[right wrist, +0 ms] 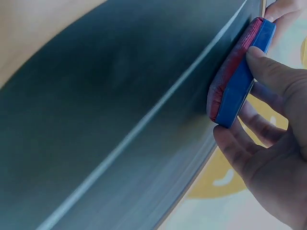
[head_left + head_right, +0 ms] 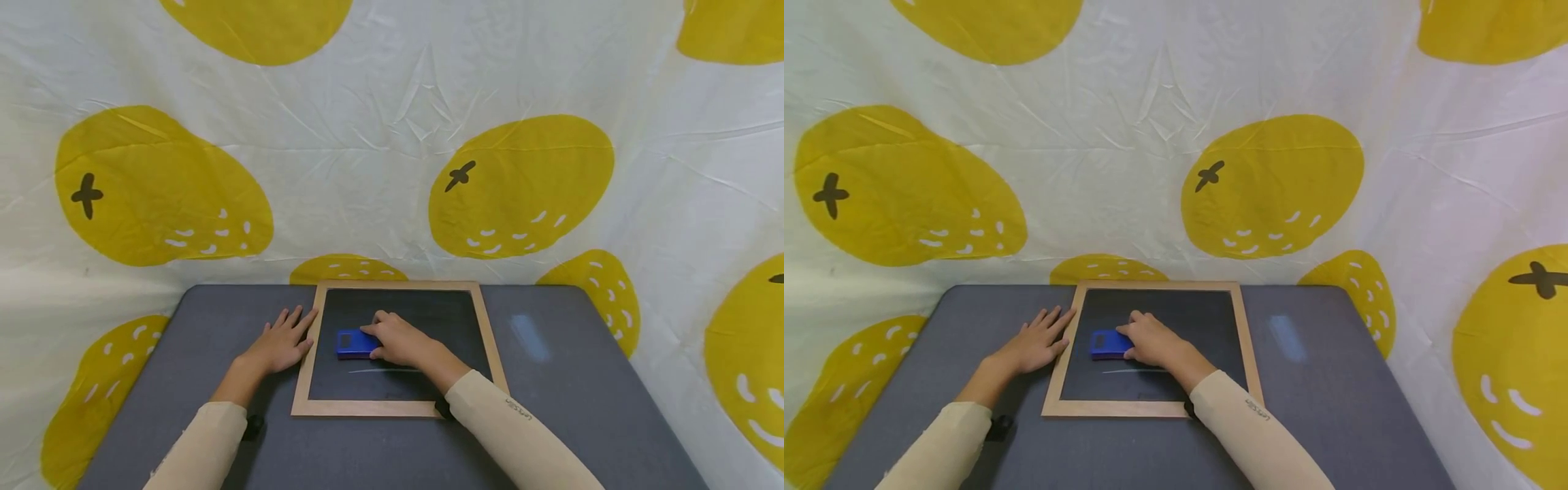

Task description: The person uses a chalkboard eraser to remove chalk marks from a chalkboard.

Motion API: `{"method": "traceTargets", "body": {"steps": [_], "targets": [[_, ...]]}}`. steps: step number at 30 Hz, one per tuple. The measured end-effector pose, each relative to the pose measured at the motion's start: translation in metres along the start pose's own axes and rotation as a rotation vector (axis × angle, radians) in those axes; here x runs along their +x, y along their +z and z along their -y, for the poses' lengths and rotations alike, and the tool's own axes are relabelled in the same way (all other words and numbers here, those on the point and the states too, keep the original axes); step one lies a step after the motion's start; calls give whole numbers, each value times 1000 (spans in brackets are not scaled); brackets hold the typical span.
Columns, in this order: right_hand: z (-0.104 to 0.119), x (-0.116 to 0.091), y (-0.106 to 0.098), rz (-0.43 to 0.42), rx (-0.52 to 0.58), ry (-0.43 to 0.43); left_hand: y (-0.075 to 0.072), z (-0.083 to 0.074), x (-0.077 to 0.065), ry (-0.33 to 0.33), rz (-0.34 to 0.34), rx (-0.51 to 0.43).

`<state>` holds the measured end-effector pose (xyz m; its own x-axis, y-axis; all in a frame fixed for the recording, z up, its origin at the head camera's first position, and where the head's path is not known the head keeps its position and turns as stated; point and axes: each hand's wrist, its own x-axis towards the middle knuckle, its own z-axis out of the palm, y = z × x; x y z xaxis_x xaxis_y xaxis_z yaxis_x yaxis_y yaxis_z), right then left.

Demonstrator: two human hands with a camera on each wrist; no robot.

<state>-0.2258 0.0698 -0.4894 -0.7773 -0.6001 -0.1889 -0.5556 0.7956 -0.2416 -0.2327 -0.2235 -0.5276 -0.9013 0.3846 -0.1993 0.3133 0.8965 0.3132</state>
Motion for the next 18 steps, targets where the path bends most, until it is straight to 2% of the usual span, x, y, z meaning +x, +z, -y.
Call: {"method": "traceTargets", "body": {"steps": [10, 18], "targets": [[-33, -39, 4, -64, 66, 21, 3, 3, 0, 4, -9, -8], [-72, -81, 6, -108, 70, 43, 6, 5, 0, 8, -7, -8]]}}
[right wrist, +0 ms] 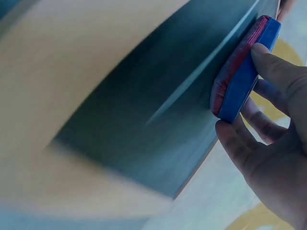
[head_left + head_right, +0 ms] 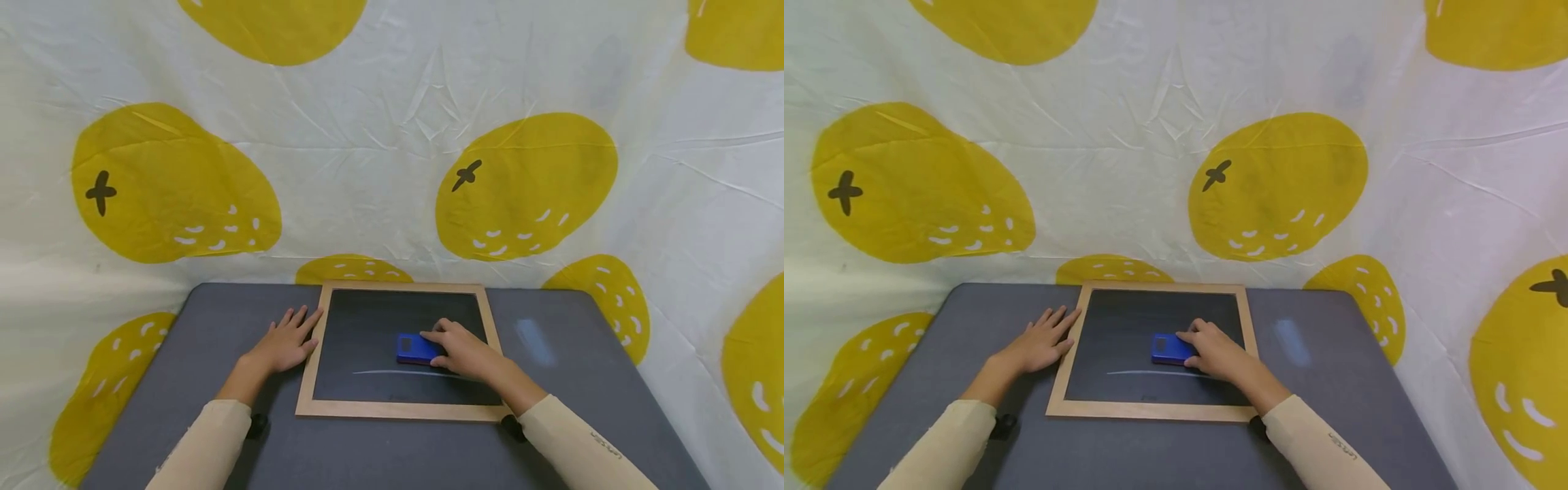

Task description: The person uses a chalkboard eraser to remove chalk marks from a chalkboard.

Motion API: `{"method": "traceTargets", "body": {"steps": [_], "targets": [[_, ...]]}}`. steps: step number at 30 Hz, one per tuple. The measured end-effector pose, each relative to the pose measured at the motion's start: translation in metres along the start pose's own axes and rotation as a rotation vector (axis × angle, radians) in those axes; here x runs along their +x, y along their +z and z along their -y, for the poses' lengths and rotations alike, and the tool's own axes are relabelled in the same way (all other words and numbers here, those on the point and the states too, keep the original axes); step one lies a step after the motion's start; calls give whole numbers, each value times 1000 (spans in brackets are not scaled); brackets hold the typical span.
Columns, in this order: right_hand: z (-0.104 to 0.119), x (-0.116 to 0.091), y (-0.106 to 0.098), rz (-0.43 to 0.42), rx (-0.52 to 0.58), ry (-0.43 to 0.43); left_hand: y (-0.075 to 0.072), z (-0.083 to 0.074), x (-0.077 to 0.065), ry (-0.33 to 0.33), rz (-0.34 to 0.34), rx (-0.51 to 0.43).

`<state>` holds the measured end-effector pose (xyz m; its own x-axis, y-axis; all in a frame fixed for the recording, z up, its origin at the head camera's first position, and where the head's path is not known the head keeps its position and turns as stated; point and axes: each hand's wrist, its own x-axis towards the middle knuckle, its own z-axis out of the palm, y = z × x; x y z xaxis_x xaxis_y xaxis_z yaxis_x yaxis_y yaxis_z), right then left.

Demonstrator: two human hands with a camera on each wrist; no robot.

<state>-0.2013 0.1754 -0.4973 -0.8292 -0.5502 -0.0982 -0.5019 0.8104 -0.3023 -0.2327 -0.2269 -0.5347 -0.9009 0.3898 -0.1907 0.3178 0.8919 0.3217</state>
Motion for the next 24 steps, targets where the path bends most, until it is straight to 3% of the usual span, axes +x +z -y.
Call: {"method": "traceTargets", "body": {"steps": [13, 24], "targets": [[-50, -47, -11, -22, 40, 77, 0, 0, 1, -3, -7, 8], [-56, -50, -11, -24, 16, 48, 3, 2, 2, -14, 0, 16]]}}
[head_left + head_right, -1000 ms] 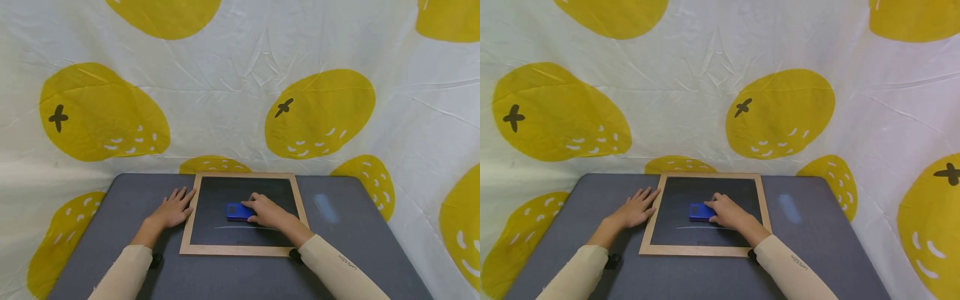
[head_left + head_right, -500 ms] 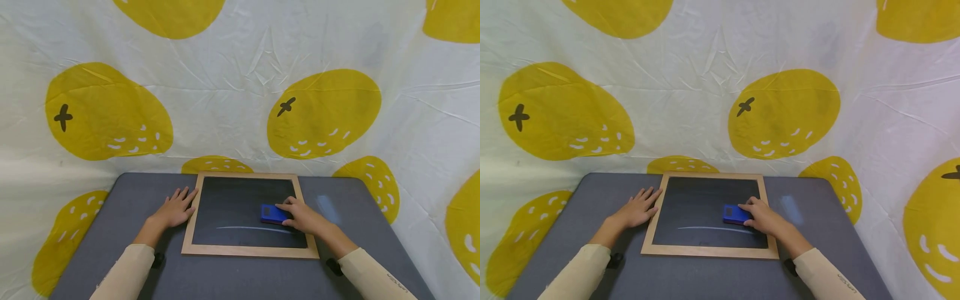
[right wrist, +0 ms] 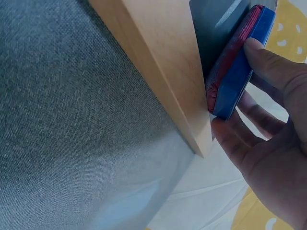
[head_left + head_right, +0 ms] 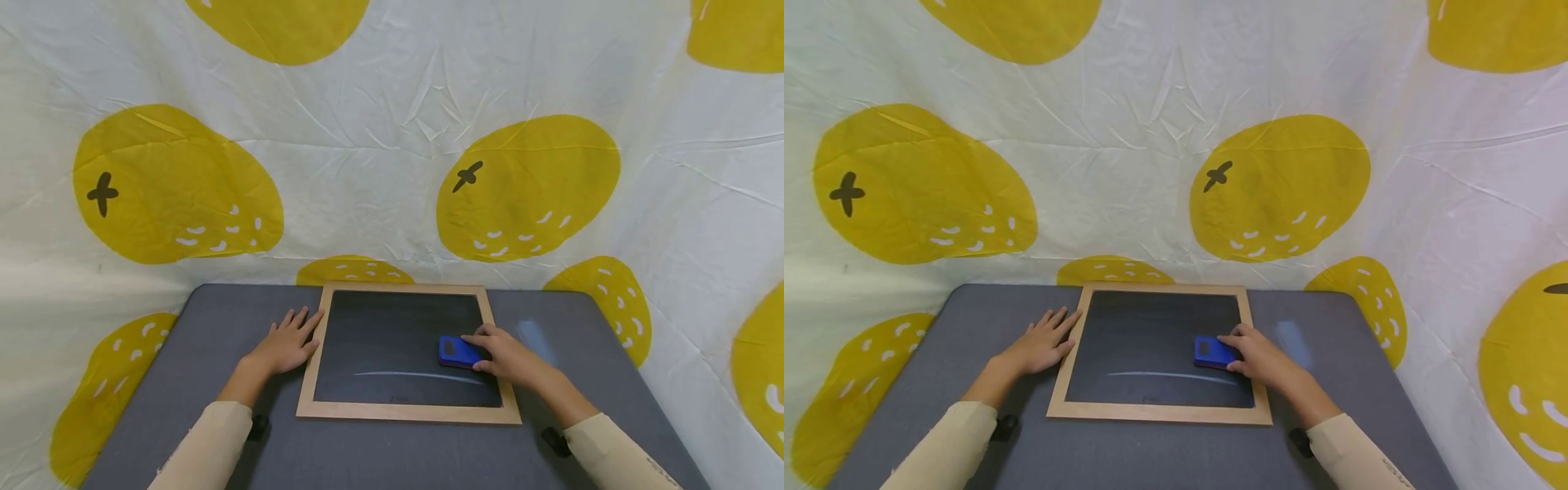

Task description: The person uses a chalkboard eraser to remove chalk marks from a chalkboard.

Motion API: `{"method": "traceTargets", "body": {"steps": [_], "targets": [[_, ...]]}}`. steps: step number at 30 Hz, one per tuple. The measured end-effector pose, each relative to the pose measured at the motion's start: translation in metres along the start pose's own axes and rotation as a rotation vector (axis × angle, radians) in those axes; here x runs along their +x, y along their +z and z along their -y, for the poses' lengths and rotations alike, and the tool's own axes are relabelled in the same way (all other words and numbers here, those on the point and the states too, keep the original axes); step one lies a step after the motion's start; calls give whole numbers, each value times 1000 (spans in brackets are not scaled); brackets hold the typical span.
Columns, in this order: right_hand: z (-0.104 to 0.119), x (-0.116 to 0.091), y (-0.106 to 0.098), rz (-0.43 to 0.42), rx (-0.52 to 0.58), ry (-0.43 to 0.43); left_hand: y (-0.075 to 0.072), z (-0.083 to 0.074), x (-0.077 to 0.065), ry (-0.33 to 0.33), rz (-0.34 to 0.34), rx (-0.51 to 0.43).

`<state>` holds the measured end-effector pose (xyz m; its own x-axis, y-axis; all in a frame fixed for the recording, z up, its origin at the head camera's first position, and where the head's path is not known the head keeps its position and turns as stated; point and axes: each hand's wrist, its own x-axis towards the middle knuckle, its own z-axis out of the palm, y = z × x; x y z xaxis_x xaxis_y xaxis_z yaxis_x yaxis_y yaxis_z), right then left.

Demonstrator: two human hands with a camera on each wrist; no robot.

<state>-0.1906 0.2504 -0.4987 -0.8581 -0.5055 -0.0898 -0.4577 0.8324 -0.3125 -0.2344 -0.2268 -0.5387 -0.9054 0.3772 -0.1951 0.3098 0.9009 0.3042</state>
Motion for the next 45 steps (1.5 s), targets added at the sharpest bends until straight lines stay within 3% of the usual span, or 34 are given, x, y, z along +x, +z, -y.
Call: {"method": "traceTargets", "body": {"steps": [7, 13, 26, 36, 45], "targets": [[7, 5, 4, -27, -21, -28, -2, -2, -2, -8, -3, 0], [25, 20, 7, -2, -43, -40, 0, -2, -1, -2, -2, 5], [83, 74, 20, 39, -57, -158, 7, -1, 0, 4, -8, 4], [129, 115, 31, 72, -147, -165, 4, 0, 0, -1, -15, 8], [169, 138, 48, 27, -259, -143, 6, 0, 1, -17, -10, 23]]}}
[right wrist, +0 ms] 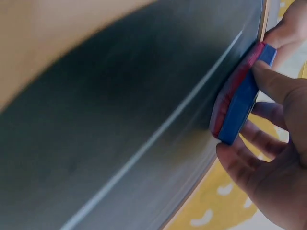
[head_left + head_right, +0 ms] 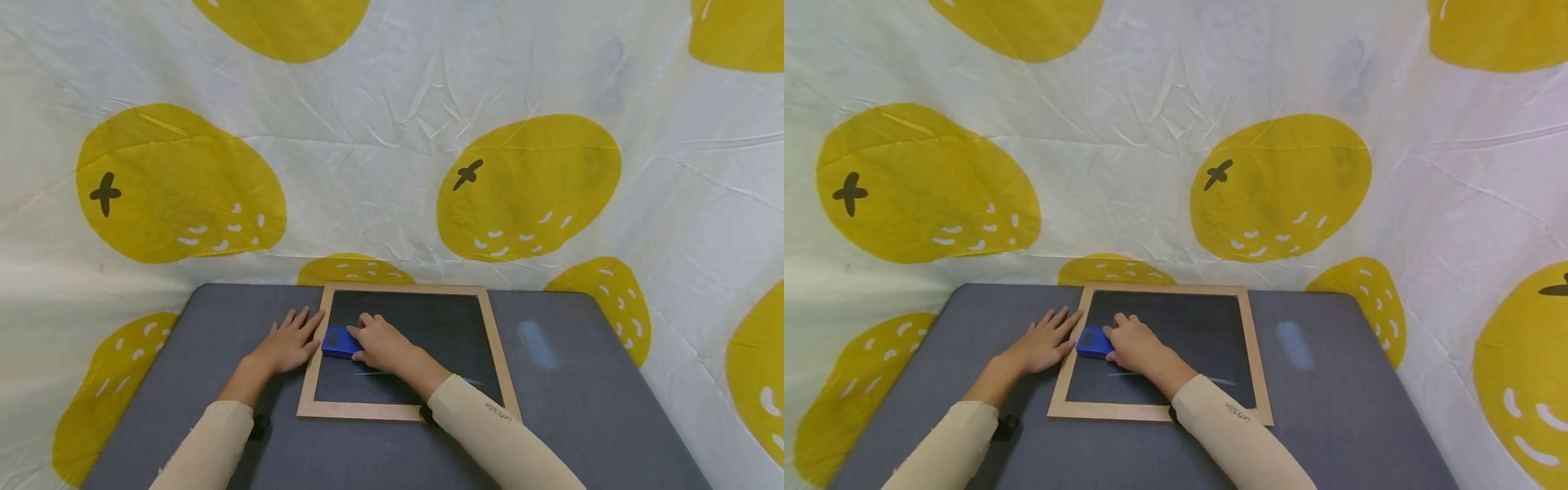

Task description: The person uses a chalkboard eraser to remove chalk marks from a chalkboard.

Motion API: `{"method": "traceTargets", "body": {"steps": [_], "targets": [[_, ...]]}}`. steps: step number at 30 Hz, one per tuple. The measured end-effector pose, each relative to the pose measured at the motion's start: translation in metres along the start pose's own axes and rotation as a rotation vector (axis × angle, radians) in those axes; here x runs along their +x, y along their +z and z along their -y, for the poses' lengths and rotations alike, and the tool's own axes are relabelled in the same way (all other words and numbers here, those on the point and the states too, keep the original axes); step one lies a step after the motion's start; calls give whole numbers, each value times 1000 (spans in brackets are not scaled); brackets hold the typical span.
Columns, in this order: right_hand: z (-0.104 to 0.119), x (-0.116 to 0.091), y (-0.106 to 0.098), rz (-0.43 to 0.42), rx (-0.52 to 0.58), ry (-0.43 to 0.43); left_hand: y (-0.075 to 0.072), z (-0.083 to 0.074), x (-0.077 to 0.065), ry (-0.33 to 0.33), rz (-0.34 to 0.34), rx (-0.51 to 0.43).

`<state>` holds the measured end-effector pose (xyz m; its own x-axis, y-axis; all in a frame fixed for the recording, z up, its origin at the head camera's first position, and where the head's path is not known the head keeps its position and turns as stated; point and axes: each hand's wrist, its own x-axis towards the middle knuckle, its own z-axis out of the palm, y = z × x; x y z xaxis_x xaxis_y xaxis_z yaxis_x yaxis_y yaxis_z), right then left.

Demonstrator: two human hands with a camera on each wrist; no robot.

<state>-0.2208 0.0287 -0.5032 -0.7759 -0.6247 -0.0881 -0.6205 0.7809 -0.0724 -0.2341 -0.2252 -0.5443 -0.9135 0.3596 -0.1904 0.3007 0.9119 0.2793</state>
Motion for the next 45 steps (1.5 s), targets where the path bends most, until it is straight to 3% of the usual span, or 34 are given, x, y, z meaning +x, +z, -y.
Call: {"method": "traceTargets", "body": {"steps": [9, 21, 32, 45], "targets": [[13, 3, -2, 6, -38, 72, -4, -2, -2, 2, -6, -11], [5, -9, 1, 9, -22, 112, -1, -2, -3, 5, -5, -20], [-36, -46, 0, -25, 148, 116, -4, -3, -2, 16, -8, -34], [-90, -102, 11, -55, 274, 251, 3, 2, -1, 26, -28, -9]]}}
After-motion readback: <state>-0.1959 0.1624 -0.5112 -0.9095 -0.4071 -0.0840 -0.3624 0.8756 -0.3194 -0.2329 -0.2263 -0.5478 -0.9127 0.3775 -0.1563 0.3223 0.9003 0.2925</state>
